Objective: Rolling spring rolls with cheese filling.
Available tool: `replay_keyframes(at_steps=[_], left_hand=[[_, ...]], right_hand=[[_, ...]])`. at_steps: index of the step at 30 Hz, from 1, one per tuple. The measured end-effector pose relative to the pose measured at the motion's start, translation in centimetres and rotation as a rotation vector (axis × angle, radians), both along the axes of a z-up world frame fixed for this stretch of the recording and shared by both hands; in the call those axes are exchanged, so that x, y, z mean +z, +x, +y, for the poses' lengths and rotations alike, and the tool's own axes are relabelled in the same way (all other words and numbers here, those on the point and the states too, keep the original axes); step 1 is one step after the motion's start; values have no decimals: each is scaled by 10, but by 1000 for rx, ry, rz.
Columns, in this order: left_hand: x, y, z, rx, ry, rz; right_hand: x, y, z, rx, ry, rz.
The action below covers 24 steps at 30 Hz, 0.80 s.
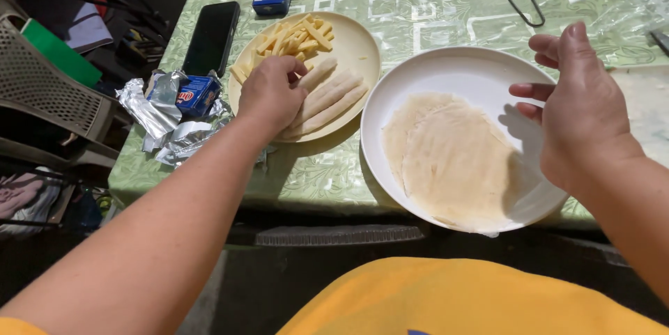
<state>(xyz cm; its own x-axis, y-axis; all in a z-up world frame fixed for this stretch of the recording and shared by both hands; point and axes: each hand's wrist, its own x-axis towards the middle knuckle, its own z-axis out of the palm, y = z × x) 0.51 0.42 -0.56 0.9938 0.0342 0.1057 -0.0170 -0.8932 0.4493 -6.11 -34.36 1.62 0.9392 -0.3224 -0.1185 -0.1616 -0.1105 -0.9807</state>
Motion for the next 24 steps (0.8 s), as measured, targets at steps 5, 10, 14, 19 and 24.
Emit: replay_keyframes(at_steps=[5,10,14,19,24], left_hand=[[1,1,-1,-123,218,-173],[15,5,-9,-116,166,17],[11,3,-14,-63,122,19],[6,8,-12,-79,121,13],[7,-4,-23,-110,175,-32]], right_hand=[[-2,-4,-3,46,-52,-62],[-4,-6,-8,60,-71,-76],[8,-14,-6,72,-82,-55],[-1,-16,-15,241,-332,23],[-7,-17,-9,416,-889,157]])
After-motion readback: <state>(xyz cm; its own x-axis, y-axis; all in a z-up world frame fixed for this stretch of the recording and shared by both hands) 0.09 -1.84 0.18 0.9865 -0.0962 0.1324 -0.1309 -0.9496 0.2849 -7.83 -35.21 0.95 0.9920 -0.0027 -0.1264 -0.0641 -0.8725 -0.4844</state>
